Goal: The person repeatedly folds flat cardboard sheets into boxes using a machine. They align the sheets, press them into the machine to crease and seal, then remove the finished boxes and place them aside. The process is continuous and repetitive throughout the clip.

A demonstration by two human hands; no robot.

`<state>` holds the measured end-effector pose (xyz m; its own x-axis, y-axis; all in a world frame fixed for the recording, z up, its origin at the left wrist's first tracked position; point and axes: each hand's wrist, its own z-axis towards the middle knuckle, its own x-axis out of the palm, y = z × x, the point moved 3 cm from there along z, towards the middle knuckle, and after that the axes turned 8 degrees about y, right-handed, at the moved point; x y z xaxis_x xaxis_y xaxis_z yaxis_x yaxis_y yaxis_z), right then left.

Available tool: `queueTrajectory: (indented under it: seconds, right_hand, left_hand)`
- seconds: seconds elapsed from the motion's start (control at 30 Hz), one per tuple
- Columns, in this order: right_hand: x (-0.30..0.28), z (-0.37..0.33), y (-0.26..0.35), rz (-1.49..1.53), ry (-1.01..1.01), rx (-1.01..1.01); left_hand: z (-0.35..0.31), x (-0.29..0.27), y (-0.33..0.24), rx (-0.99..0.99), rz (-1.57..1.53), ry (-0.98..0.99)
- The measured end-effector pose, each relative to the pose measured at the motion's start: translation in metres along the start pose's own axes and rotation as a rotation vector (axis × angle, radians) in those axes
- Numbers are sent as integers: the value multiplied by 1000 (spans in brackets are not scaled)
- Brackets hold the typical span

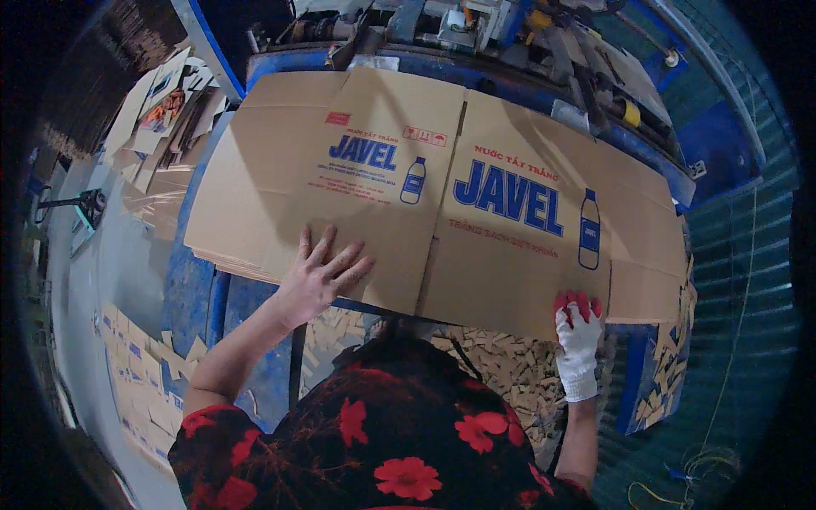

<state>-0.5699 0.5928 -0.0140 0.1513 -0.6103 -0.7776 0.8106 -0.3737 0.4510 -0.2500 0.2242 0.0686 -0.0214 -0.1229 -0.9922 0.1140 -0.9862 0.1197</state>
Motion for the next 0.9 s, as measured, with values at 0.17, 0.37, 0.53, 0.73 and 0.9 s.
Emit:
queueTrajectory:
  seconds: [0.17,0.37,0.53,0.73,0.9]
  right_hand:
    - [-4,-5,-9,-133,80,39]
    - [-7,16,6,-300,47,-56]
    - [10,79,12,-352,22,-119]
    - [27,152,-3,-786,82,-502]
    - [52,233,-45,-557,231,-174]
  left_hand:
    - [-4,8,1,32,-36,19]
    - [2,6,2,48,-7,-87]
    - [30,1,35,-39,-180,-167]
    - [84,8,79,-113,-240,-230]
    - [148,26,115,-118,-278,-230]
